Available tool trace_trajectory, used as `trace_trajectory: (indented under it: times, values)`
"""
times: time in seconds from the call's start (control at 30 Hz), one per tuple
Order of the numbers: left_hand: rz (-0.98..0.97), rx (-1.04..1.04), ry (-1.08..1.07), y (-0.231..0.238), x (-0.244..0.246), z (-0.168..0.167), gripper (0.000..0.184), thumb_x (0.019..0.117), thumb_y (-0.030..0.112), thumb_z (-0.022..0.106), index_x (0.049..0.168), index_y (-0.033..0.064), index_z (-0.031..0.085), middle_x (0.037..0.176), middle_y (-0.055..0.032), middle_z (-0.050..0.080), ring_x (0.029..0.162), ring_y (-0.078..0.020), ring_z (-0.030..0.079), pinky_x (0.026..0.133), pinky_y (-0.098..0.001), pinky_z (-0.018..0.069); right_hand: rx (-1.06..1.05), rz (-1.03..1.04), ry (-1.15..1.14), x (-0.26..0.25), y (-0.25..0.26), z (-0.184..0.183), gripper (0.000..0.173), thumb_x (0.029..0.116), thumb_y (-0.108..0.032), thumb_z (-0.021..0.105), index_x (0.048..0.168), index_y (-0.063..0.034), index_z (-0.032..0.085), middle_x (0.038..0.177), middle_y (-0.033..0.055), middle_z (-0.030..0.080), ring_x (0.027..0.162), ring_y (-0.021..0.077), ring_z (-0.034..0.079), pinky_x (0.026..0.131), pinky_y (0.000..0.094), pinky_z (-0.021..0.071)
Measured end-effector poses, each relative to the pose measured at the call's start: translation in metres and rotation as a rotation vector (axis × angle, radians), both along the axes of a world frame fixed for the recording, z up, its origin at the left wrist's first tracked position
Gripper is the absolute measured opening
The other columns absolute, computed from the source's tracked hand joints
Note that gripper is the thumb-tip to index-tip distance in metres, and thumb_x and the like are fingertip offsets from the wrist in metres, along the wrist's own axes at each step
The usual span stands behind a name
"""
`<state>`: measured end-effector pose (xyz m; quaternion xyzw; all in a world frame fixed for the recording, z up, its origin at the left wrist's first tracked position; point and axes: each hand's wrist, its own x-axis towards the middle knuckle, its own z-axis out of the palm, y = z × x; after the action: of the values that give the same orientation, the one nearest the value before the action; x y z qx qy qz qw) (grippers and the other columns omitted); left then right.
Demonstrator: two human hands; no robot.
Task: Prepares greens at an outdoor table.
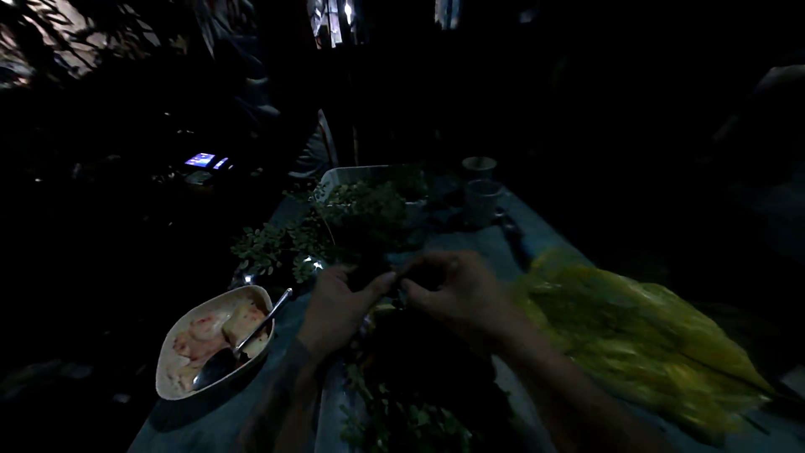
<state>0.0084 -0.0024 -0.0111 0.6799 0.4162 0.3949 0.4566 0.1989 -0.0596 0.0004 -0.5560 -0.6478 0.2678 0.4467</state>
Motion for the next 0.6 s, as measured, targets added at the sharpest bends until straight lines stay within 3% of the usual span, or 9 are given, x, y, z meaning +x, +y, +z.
trace_trajectory:
  times: [0.1,0.27,0.6]
  values:
    - [-0.013,0.048,-0.039,0.0008,0.0003,-0.0027,0.012,0.092,0.022,0.077,0.094,0.0109,0.077,0.08,-0.0044,0.072,0.065,-0.0136,0.065,0.059,-0.028,0.0561,-0.022,0.0,0.032,-0.0003,0.0006,0.0016,0.004,0.0917,-0.017,0.074,0.095,-0.0174,0.077,0.077,-0.0047,0.07,0.063,0.007,0.064,0.054,0.024,0.0557]
    - [0.042,0.055,-0.101,-0.0057,0.0039,-0.0027,0.009,0.0883,0.018,0.081,0.09,0.0099,0.077,0.076,-0.0042,0.072,0.062,-0.0123,0.065,0.056,-0.0279,0.056,-0.061,-0.01,0.072,-0.001,0.0026,0.0013,0.001,0.0901,-0.017,0.076,0.091,-0.0164,0.076,0.072,-0.0028,0.068,0.059,0.0088,0.062,0.051,0.025,0.0534]
    - [0.123,0.122,-0.194,0.0005,-0.0057,0.0005,0.012,0.0888,0.011,0.079,0.1,0.0095,0.075,0.086,-0.0037,0.075,0.076,-0.0152,0.072,0.071,-0.0312,0.0628,-0.13,-0.008,0.186,0.0066,0.0003,0.0079,0.002,0.0879,-0.012,0.075,0.088,-0.0132,0.075,0.073,0.0005,0.068,0.06,0.011,0.062,0.052,0.0263,0.0523]
